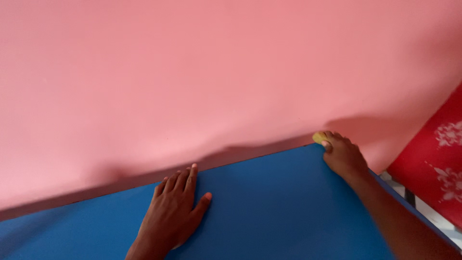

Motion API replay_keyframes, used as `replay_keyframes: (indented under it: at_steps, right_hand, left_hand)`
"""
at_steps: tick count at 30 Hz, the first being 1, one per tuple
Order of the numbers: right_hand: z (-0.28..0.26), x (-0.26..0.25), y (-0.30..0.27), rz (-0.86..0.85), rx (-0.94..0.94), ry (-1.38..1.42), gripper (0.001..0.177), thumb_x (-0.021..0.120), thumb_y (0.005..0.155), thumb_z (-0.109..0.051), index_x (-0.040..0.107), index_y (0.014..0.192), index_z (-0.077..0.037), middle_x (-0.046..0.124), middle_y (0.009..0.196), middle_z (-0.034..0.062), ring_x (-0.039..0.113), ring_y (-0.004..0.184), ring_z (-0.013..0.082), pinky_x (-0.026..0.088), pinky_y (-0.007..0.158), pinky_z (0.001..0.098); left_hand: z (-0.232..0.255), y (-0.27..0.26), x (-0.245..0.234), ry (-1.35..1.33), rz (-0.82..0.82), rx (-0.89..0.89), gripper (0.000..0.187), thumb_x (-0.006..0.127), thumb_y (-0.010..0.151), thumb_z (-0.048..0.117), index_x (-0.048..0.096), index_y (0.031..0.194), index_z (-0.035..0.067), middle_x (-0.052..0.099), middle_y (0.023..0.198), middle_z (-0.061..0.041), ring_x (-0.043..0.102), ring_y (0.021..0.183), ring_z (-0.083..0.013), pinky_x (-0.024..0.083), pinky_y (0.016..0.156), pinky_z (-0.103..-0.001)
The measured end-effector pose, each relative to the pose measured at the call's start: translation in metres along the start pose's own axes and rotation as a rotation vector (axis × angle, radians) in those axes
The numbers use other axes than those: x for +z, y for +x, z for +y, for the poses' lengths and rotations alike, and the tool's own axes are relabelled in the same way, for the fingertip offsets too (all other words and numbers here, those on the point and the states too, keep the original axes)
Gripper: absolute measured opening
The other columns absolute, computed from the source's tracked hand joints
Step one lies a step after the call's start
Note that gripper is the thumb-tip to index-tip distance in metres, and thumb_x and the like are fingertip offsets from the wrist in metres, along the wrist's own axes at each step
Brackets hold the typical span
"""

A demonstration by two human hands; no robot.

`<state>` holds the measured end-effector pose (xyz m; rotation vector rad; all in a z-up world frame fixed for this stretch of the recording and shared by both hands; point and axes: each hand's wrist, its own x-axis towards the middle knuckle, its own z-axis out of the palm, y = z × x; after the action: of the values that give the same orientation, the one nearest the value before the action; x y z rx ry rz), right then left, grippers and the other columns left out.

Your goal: The person wipes a blue table surface with a yellow sponge. A small bottle remains on the table throughout. The person moves the sponge across the surface in repeated strokes, occasionally repositioning the bottle to reach different areas.

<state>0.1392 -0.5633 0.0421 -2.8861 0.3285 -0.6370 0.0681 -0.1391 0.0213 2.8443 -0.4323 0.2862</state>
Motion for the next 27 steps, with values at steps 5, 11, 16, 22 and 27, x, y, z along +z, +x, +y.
replay_keyframes:
  at_steps: [5, 11, 16, 22, 27]
  right_hand:
    - [-0.039, 0.016, -0.038, -0.176, 0.253, 0.126, 0.052, 0.051, 0.104, -0.022, 0.045, 0.155, -0.012, 0.064, 0.132, 0.0196, 0.071, 0.115, 0.0359, 0.06, 0.097, 0.0501]
    - [-0.04, 0.013, -0.085, 0.081, -0.433, 0.115, 0.056, 0.061, 0.092, -0.013, 0.047, 0.147, -0.014, 0.057, 0.147, 0.0208, 0.051, 0.134, 0.0416, 0.035, 0.106, 0.0619]
    - [0.02, -0.017, -0.053, -0.234, 0.332, 0.18, 0.067, 0.049, 0.103, -0.015, 0.034, 0.167, -0.029, 0.067, 0.135, 0.0268, 0.067, 0.115, 0.0454, 0.054, 0.103, 0.0569]
    - [-0.013, 0.001, -0.068, 0.07, 0.104, -0.065, 0.067, 0.059, 0.092, -0.021, 0.037, 0.154, -0.006, 0.056, 0.146, 0.0212, 0.052, 0.131, 0.049, 0.036, 0.11, 0.068]
    - [-0.136, 0.028, -0.118, 0.261, -0.116, -0.064, 0.055, 0.059, 0.089, -0.021, 0.052, 0.14, -0.003, 0.057, 0.142, 0.0202, 0.048, 0.129, 0.0526, 0.036, 0.104, 0.0644]
  left_hand:
    - [-0.003, 0.002, 0.005, 0.017, -0.016, -0.015, 0.083, 0.039, 0.097, 0.057, 0.021, 0.161, 0.008, 0.037, 0.16, -0.016, 0.029, 0.147, -0.0326, 0.019, 0.119, -0.048]
    - [-0.013, 0.006, 0.014, 0.028, 0.066, 0.051, 0.081, 0.038, 0.098, 0.057, 0.025, 0.159, 0.005, 0.038, 0.159, -0.019, 0.03, 0.149, -0.0351, 0.021, 0.117, -0.048]
    - [-0.012, 0.007, 0.021, -0.002, 0.089, 0.05, 0.08, 0.034, 0.1, 0.056, 0.027, 0.158, 0.002, 0.039, 0.159, -0.019, 0.031, 0.146, -0.0331, 0.022, 0.118, -0.048]
    - [-0.013, 0.01, 0.024, -0.085, 0.172, 0.072, 0.074, 0.033, 0.101, 0.054, 0.032, 0.152, 0.0, 0.043, 0.152, -0.019, 0.034, 0.144, -0.0337, 0.023, 0.118, -0.05]
    - [-0.009, 0.009, 0.025, -0.147, 0.367, 0.096, 0.063, 0.048, 0.099, 0.046, 0.051, 0.139, -0.003, 0.05, 0.143, -0.027, 0.048, 0.131, -0.0414, 0.038, 0.108, -0.05]
